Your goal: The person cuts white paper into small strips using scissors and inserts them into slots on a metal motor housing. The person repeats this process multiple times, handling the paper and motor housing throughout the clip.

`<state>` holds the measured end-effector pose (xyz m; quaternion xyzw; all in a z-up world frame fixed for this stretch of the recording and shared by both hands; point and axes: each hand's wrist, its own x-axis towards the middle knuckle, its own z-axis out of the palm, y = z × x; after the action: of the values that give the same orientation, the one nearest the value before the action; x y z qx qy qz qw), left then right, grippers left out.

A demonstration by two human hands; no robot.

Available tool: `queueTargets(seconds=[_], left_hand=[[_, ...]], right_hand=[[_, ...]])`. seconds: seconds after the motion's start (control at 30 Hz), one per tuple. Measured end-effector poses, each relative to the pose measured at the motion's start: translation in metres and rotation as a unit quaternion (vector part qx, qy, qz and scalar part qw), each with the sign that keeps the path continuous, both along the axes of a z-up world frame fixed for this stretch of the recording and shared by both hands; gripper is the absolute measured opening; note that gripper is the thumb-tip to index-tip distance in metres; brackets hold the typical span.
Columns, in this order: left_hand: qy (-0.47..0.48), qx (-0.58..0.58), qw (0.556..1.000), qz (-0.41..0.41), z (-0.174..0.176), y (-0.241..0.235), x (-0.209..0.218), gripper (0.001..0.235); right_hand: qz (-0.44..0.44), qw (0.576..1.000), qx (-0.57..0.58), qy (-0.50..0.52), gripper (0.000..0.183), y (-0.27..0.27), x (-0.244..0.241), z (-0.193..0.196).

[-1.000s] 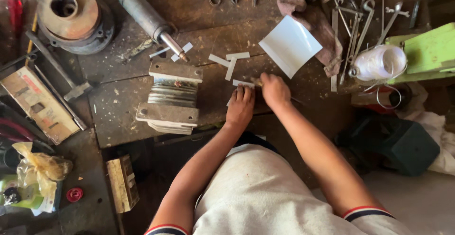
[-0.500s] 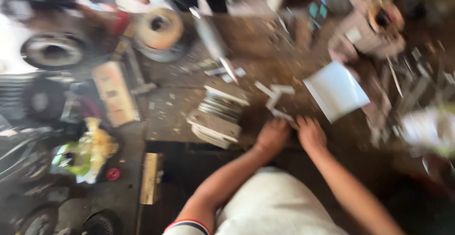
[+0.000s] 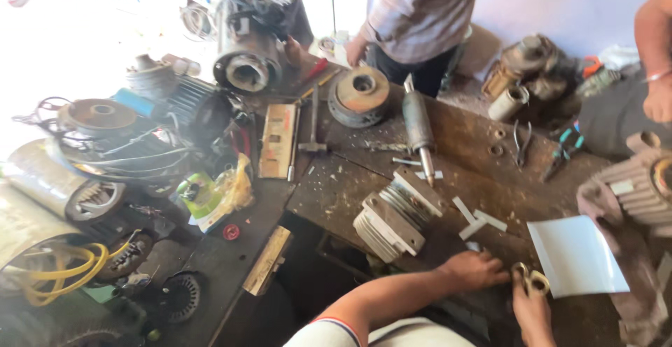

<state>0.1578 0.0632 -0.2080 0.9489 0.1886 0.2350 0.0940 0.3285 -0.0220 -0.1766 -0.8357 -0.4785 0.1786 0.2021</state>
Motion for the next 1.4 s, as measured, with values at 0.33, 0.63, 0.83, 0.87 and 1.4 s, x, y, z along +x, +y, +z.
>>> queueTargets(seconds=[0.33, 0.63, 0.83, 0.87, 1.4], left_hand=[[-0.173, -0.239, 0.954, -0.05, 0.064, -0.034, -0.025, 0.035], [-0.264, -0.598, 0.751, -0.093, 0.043, 0.004, -0.012, 0.041], [-0.096, -0.327, 0.939, 0.05, 0.018, 0.025, 0.039, 0.031], [-0.08, -0.313, 0.944, 0.06, 0.012, 0.029, 0.043, 0.03], [0.117, -0.016, 0.99, 0.072, 0.0, -0.031, -0.023, 0.051]], right_hand=[[-0.044, 0.989, 0.084, 0.116, 0.041, 0.024, 0.006, -0.002], [-0.02, 0.962, 0.172, 0.21, 0.038, -0.02, 0.003, 0.002], [-0.038, 0.941, 0.146, 0.303, 0.057, -0.027, 0.01, 0.003], [-0.076, 0.965, 0.101, 0.231, 0.057, -0.024, 0.008, 0.003], [0.047, 0.99, -0.011, -0.132, 0.014, 0.008, -0.037, 0.0]])
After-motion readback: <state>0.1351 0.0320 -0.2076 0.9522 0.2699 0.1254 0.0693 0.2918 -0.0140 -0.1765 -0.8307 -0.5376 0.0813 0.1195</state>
